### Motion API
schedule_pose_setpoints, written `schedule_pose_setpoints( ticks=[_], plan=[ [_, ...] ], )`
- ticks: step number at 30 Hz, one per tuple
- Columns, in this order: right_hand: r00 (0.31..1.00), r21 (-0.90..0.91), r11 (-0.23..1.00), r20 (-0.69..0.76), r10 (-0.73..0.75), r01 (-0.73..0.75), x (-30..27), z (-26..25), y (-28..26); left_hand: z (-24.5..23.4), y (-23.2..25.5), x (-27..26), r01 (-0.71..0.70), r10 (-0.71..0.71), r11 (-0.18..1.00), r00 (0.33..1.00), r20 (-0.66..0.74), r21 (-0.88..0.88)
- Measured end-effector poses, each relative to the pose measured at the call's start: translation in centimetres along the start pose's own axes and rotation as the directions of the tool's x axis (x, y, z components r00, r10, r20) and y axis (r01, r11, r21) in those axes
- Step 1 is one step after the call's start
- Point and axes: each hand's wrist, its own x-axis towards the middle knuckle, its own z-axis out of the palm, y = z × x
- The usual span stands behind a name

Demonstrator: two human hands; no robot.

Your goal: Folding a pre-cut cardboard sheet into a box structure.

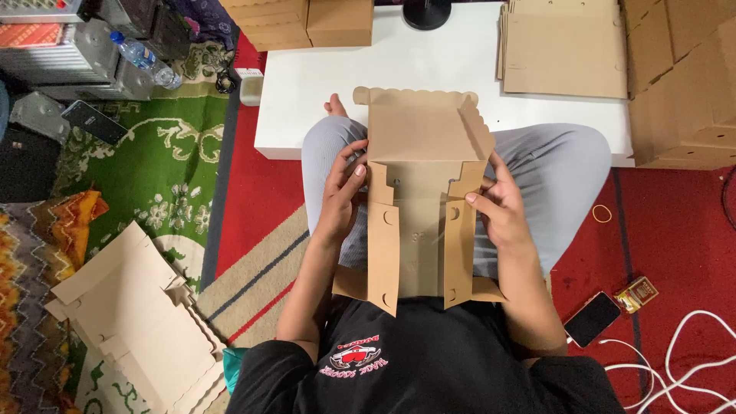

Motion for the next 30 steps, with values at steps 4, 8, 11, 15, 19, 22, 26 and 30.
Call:
schedule_pose_setpoints(
  ticks=[4, 8, 11, 15, 19, 22, 26, 30],
  plan=[
    [0.997, -0.049, 0.995, 0.012, -0.082, 0.083, -0.8, 2.3, -2.6, 0.5, 1.5, -1.0, -0.056, 0.058, 0.997, 0.997, 0.047, -0.050],
    [0.990, -0.125, 0.982, 0.015, -0.143, 0.143, -2.3, 2.4, -4.2, 1.2, 1.7, -1.6, -0.098, 0.107, 0.992, 0.987, 0.119, -0.080],
    [0.982, -0.162, 0.969, 0.028, -0.186, 0.188, -3.2, 2.1, -4.8, 2.1, 2.3, -2.3, -0.111, 0.125, 0.990, 0.980, 0.157, -0.090],
    [0.969, -0.171, 0.955, 0.077, -0.234, 0.244, -3.7, 2.3, -4.6, 2.6, 3.5, -3.3, -0.172, 0.174, 0.985, 0.975, 0.141, -0.028],
    [0.960, -0.156, 0.949, 0.110, -0.258, 0.273, -3.8, 3.0, -5.1, 3.2, 4.6, -4.0, -0.202, 0.205, 0.979, 0.971, 0.124, -0.038],
    [0.954, -0.141, 0.944, 0.095, -0.286, 0.297, -4.5, 3.6, -5.7, 2.5, 3.7, -4.1, -0.207, 0.215, 0.976, 0.969, 0.125, -0.069],
    [0.948, -0.175, 0.933, 0.117, -0.297, 0.314, -4.9, 5.4, -7.9, 2.9, 3.9, -4.1, -0.219, 0.229, 0.972, 0.964, 0.134, -0.084],
    [0.944, -0.239, 0.915, 0.141, -0.297, 0.324, -4.6, 4.2, -8.4, 3.4, 3.6, -4.0, -0.225, 0.235, 0.970, 0.966, 0.113, -0.092]
  ],
)
